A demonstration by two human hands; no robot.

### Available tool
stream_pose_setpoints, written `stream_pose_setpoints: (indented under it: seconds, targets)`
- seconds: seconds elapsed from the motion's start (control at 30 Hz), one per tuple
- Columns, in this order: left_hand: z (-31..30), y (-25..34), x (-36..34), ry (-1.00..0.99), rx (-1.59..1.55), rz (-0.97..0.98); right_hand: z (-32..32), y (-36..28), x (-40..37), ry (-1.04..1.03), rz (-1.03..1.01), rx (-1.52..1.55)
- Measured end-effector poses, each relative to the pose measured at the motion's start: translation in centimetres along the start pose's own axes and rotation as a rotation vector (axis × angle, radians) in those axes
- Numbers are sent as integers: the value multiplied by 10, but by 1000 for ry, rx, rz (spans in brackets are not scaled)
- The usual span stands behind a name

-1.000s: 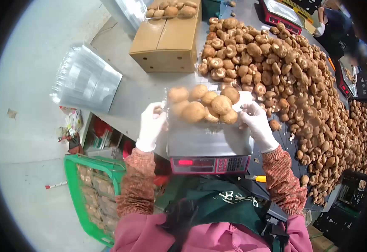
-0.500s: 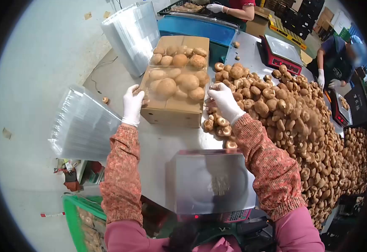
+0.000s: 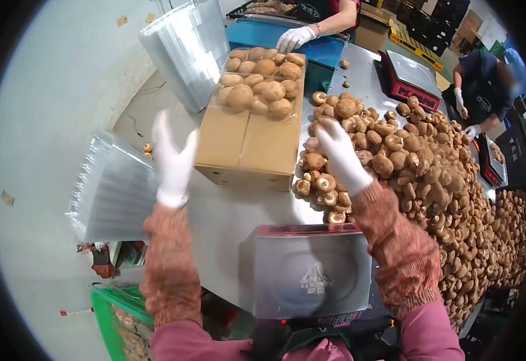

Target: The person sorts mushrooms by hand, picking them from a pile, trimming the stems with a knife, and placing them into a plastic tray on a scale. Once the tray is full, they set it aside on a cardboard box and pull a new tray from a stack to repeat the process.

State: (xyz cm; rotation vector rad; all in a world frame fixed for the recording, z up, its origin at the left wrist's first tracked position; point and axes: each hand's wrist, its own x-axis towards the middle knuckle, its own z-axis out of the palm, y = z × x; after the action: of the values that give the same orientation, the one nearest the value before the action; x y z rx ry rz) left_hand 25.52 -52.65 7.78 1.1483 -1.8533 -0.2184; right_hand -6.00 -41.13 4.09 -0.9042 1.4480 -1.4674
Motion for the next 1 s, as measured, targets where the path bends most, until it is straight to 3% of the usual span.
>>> stream_pose_setpoints:
  seconds: [0.03,0.07,0.13,0.2,0.23,0.27,0.3,0.4,0.5,0.57,0.67,0.7,0.73,0.77,0.83,0.87,0.93,1.0]
  targets:
    - [-34,10,-9,114,46,61,-12,-6,-36,-36,-46,-40]
    - [-76,23,-17,162,517,108,-25,-6,-72,-10,-36,-41]
    - [-140,10,-37,271,918,133,-61,6,-137,70,59,-126]
    - [-199,-29,-64,-1,1048,-53,-101,30,-197,222,120,-176]
    - [-217,-44,-72,-41,1015,-51,-105,20,-226,309,169,-10]
    - [-231,-59,-80,-82,982,-52,-127,27,-252,325,226,-60]
    - [-240,-68,-85,-121,949,-55,-132,28,-275,435,186,92]
    - [-242,-74,-75,-173,1040,-21,-157,24,-331,570,178,137]
    - [-254,-112,-60,-195,882,46,-184,39,-369,626,109,172]
    - [-270,-138,-48,-259,708,-5,-188,32,-389,674,75,192]
    - [-285,-133,-24,-429,536,-36,-200,37,-416,735,83,253]
    - [-288,-139,-20,-441,409,-173,-196,28,-424,776,98,273]
    - [-296,-160,-6,-502,426,-190,-200,31,-436,774,106,210]
    - [-290,-161,-7,-451,226,-214,-203,33,-454,777,75,187]
    - [-272,-120,7,-417,593,-131,-208,32,-487,797,120,91]
    - [-266,-99,14,-460,620,-27,-209,43,-506,795,117,49]
    - [-229,5,-36,-295,436,151,-206,67,-538,767,198,-43]
    - [-174,96,-99,-409,116,215,-199,85,-570,774,250,-78]
